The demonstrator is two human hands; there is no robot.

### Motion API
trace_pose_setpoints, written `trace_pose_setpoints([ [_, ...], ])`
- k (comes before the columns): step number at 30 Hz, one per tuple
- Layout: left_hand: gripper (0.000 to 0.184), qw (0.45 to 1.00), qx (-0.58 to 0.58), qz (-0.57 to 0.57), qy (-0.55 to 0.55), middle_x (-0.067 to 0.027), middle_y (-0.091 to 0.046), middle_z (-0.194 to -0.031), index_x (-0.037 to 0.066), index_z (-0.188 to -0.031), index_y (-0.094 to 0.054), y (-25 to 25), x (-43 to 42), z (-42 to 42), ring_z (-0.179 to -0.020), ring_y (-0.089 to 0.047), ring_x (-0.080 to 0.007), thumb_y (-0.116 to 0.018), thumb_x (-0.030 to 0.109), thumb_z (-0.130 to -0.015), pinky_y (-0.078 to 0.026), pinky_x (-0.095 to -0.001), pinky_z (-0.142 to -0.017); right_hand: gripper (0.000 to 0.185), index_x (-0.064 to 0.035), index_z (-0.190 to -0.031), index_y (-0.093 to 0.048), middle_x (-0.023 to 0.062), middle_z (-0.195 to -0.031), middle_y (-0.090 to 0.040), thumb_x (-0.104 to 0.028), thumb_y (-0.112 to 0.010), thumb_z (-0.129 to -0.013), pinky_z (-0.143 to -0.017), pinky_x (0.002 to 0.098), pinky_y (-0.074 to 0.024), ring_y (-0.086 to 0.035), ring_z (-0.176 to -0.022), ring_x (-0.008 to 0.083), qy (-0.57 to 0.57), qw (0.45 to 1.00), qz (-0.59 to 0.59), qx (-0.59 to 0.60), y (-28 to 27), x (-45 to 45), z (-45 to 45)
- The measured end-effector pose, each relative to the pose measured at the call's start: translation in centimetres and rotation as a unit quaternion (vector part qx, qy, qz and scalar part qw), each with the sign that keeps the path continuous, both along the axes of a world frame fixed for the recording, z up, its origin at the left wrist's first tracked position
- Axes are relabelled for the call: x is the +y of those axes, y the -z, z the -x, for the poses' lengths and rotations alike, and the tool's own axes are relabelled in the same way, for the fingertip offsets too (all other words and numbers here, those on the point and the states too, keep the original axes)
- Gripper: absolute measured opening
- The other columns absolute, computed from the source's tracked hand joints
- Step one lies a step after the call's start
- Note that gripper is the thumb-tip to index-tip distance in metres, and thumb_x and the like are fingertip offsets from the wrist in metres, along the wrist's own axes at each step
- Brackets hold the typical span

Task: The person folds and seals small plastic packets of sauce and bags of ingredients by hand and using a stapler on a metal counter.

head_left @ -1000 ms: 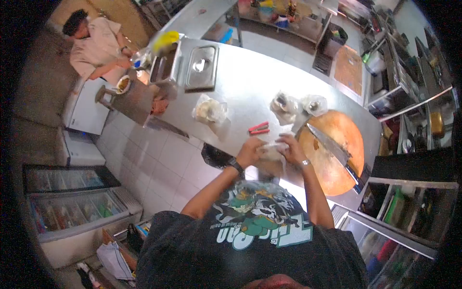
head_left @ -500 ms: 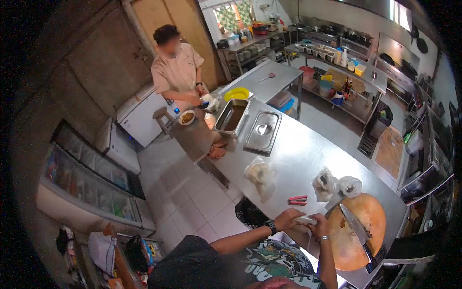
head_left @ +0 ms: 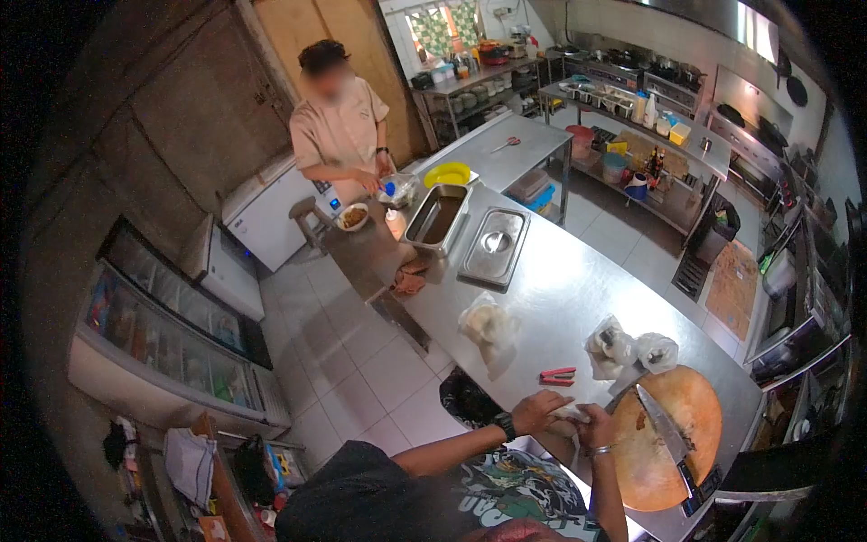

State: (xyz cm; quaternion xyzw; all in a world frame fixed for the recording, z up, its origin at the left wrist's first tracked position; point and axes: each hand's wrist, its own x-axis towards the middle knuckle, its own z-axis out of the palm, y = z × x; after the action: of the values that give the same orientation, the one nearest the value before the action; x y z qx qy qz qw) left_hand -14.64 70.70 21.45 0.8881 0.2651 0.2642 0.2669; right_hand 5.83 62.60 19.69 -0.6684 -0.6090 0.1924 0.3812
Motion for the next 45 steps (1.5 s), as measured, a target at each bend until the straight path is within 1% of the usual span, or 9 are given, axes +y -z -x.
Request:
trace_pose_setpoints([
  [6, 0.084, 0.979, -0.124, 0.161, 0.007, -0.0129, -0.053, -0.135, 0.013, -0.146, -0.04, -2.2, -0.4, 0.4, -0.115, -0.058, -0.0269, -0.08, 0.011, -0.071, -0.048, -0.0387, -0.099, 0.038, -0.0058, -0.095, -0.071, 0.012, -0.086, -0.07, -0.019, -0.088, -0.064, -0.071, 0.0367, -0.0544, -0.069, -0.08, 0.0299, 0.005, 1.0, 0.027, -0.001, -1.1, -0.4, 0.2],
  [8, 0.087, 0.915, -0.265, 0.304, 0.004, -0.0105, -0.052, -0.138, 0.012, -0.145, -0.039, -2.6, -0.7, 0.0, -0.121, -0.057, -0.0276, -0.085, 0.031, -0.074, -0.045, -0.0411, -0.103, 0.058, -0.0069, -0.115, -0.065, 0.0114, -0.091, -0.069, -0.017, -0.089, -0.062, -0.072, 0.0367, -0.0538, -0.069, -0.084, 0.0266, -0.037, 0.999, 0.008, 0.021, 0.1, -0.3, -0.4],
  [12, 0.093, 0.933, -0.285, 0.217, -0.028, -0.0126, -0.045, -0.145, 0.012, -0.147, -0.035, 0.5, -0.4, -0.9, -0.127, -0.051, -0.0265, -0.086, 0.015, -0.069, -0.041, -0.04, -0.107, 0.085, -0.0078, -0.136, -0.049, 0.0129, -0.111, -0.064, -0.016, -0.089, -0.062, -0.085, 0.0374, -0.0525, -0.064, -0.101, 0.0255, 0.032, 0.985, 0.093, 0.139, -1.7, -0.2, 0.3],
  [14, 0.087, 0.953, -0.16, 0.256, -0.028, -0.0118, -0.047, -0.143, 0.011, -0.144, -0.039, 1.1, -0.5, -0.7, -0.129, -0.049, -0.0267, -0.086, 0.017, -0.071, -0.039, -0.0403, -0.109, 0.097, -0.0114, -0.147, -0.034, 0.0165, -0.119, -0.059, -0.019, -0.088, -0.067, -0.091, 0.0384, -0.0513, -0.061, -0.105, 0.0304, 0.015, 0.969, -0.067, 0.236, 0.0, 0.1, 0.8],
  [18, 0.074, 0.919, -0.121, 0.371, -0.051, -0.0086, -0.053, -0.138, 0.01, -0.136, -0.044, 2.0, -0.9, -1.0, -0.124, -0.054, -0.0252, -0.084, 0.027, -0.076, -0.042, -0.0393, -0.106, 0.094, -0.0091, -0.145, -0.034, 0.0204, -0.134, -0.048, -0.016, -0.086, -0.067, -0.1, 0.0418, -0.0468, -0.055, -0.117, 0.0339, 0.031, 0.981, 0.037, 0.188, 2.4, -1.0, 0.1],
  [21, 0.065, 0.938, -0.23, 0.254, -0.06, -0.0085, -0.057, -0.134, 0.009, -0.129, -0.047, 1.3, -0.9, -1.4, -0.123, -0.054, -0.0239, -0.083, 0.028, -0.078, -0.043, -0.0392, -0.105, 0.092, -0.0051, -0.144, -0.034, 0.017, -0.137, -0.047, -0.017, -0.085, -0.069, -0.106, 0.0421, -0.0425, -0.05, -0.125, 0.0313, 0.072, 0.983, -0.01, 0.17, 0.8, -0.8, 1.1],
  [28, 0.071, 0.939, -0.243, 0.237, -0.053, -0.0107, -0.055, -0.137, 0.006, -0.139, -0.042, 5.2, -0.4, -1.7, -0.129, -0.05, -0.0223, -0.077, 0.015, -0.078, -0.038, -0.0358, -0.11, 0.084, -0.004, -0.144, -0.036, 0.0182, -0.138, -0.048, -0.007, -0.078, -0.071, -0.109, 0.0434, -0.04, -0.047, -0.129, 0.0319, 0.066, 0.985, -0.032, 0.159, 4.1, -0.4, 0.8],
  [32, 0.062, 0.901, -0.299, 0.309, -0.05, -0.0081, -0.058, -0.131, 0.01, -0.128, -0.047, 2.5, -1.0, -1.7, -0.119, -0.056, -0.0196, -0.076, -0.001, -0.075, -0.047, -0.0335, -0.1, 0.096, -0.0069, -0.145, -0.035, 0.0167, -0.135, -0.052, -0.02, -0.089, -0.067, -0.105, 0.043, -0.0437, -0.053, -0.124, 0.0308, 0.075, 0.974, -0.015, 0.214, 2.0, -0.2, 1.4],
  [45, 0.062, 0.894, -0.205, 0.387, -0.092, -0.0094, -0.062, -0.12, 0.012, -0.124, -0.051, 2.7, -0.9, -1.1, -0.107, -0.062, -0.0182, -0.087, 0.012, -0.073, -0.054, -0.0326, -0.09, 0.097, -0.0115, -0.146, -0.035, 0.0153, -0.136, -0.051, -0.009, -0.088, -0.065, -0.101, 0.039, -0.0471, -0.055, -0.121, 0.0276, 0.072, 0.966, -0.036, 0.245, -1.1, -0.8, 2.2],
])
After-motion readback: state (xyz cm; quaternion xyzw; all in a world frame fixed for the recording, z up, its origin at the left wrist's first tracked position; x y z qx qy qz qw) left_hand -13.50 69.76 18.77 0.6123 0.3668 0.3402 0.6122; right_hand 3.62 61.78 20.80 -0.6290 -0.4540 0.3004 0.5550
